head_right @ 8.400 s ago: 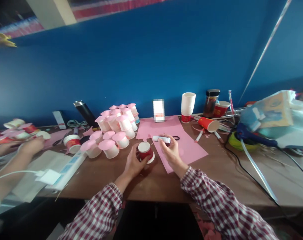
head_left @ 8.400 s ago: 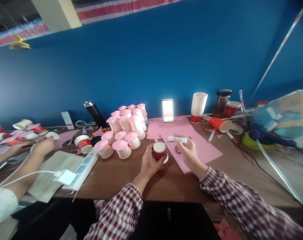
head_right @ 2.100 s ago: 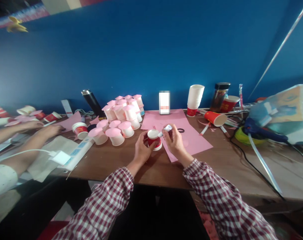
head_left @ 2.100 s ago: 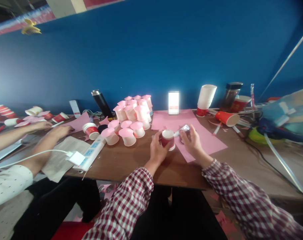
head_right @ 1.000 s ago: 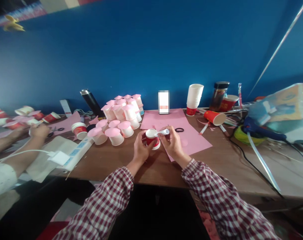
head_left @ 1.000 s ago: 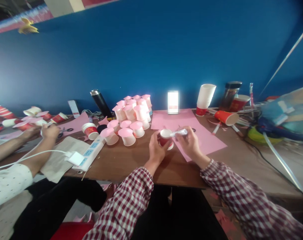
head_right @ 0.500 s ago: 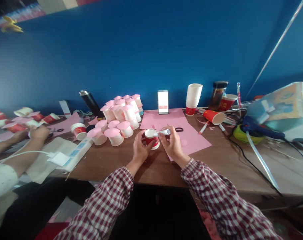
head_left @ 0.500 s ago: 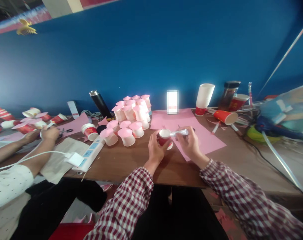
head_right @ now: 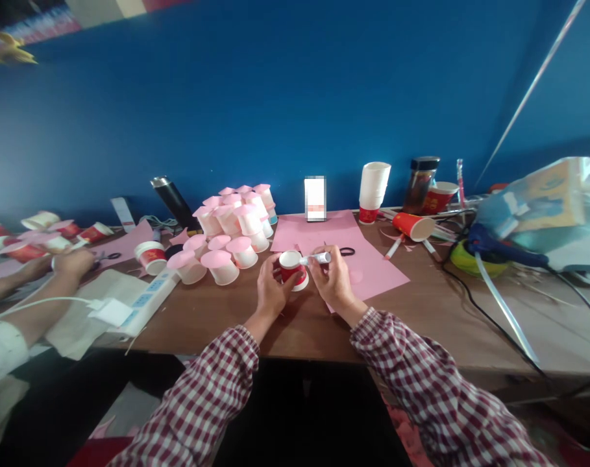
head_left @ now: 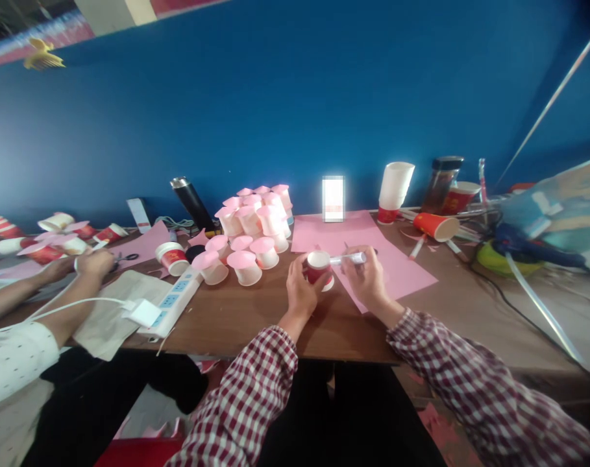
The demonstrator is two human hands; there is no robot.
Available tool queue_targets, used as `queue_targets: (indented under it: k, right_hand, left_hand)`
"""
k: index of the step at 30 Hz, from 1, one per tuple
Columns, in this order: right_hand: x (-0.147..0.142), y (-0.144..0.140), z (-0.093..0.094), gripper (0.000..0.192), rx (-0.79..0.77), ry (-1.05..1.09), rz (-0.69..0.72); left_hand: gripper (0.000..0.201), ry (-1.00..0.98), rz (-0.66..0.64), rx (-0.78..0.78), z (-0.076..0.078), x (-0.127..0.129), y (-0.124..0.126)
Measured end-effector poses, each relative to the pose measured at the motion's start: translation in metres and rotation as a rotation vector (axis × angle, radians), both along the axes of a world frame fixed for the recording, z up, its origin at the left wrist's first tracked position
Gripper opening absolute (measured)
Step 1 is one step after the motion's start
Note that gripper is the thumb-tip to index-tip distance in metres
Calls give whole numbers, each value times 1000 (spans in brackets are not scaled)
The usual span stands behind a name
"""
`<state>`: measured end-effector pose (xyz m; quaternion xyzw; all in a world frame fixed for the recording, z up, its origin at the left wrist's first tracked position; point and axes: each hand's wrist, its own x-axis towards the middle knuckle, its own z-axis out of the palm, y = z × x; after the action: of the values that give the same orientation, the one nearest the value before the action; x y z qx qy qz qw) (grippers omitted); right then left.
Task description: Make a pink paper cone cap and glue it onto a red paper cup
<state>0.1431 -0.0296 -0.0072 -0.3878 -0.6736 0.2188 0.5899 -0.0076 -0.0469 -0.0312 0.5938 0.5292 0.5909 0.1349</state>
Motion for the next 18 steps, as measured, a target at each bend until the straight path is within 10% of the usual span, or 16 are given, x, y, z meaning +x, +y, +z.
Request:
queue_targets:
  k: [18]
  right_hand:
    - [-2,-1,0,18,-14,-3,103]
  left_hand:
    - [55,-39,1,-16,-1,1,1]
